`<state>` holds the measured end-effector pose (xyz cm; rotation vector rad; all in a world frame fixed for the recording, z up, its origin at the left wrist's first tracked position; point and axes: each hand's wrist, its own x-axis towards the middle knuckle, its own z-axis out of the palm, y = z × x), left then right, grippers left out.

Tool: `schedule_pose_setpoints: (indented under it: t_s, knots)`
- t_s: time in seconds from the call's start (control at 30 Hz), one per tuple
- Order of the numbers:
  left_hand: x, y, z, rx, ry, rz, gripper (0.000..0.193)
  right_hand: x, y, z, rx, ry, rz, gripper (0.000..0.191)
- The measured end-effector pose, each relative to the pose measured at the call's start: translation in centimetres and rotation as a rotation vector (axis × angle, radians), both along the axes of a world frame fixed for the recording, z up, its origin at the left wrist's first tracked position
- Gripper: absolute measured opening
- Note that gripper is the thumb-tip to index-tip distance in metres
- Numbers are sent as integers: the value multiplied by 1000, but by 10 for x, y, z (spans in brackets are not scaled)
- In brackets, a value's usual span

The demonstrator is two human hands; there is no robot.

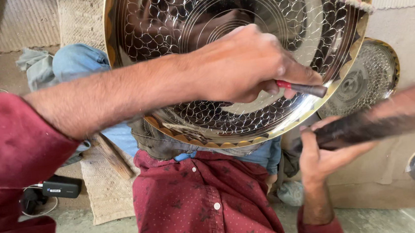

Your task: The person sits on the floor with a large decorative brass tray on their lap and hammers a small punch against the tray's surface with a wooden mallet, working the patterned area in sections. They reposition the punch repeatedly and briefly turn the tray near the end before resuming hammering.

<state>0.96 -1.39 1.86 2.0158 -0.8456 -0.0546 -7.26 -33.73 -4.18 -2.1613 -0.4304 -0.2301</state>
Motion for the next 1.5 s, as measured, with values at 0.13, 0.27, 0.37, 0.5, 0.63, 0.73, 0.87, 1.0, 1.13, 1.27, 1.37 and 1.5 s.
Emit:
schedule_pose_setpoints:
  t_s: [0.13, 0.27, 0.37, 0.5, 0.63, 0.73, 0.87, 1.0, 1.13, 1.27, 1.37, 1.5]
  knots:
    - [-14, 0, -7, -92, -48, 187, 70, 34, -17, 33, -125, 110, 142, 108]
    - [-31, 0, -11, -169, -110, 366, 56, 67, -11, 74, -391, -65, 298, 104]
    - [-44, -3, -12, -231, -29, 445, 52, 82, -4, 97, -202, 133, 277, 83]
    - [-56, -8, -11, -243, -5, 615, 48, 93, -9, 109, -222, 313, 208, 27]
    - [-62, -11, -11, -244, -15, 676, 49, 111, -15, 118, -468, 269, 287, 23]
    - [-64, -12, -10, -245, 0, 714, 48, 131, -2, 138, -753, 24, 547, 45]
    - [-67, -12, -9, -324, 66, 728, 42, 141, 36, 163, -930, -40, 690, 60]
    - [-68, -10, -6, -344, 57, 737, 38, 137, 61, 168, -717, 80, 499, 67]
    - [-65, -8, -1, -379, 69, 720, 38, 133, 47, 164, -917, -83, 610, 80]
    - [-45, -4, -2, -505, 52, 486, 42, 110, 8, 126, -688, -160, 446, 85]
    - [-33, 1, -6, -254, -92, 367, 52, 90, -30, 90, -549, -135, 355, 89]
    - [-18, 8, -13, -220, -87, 158, 64, 52, -63, 54, -126, 69, 149, 95]
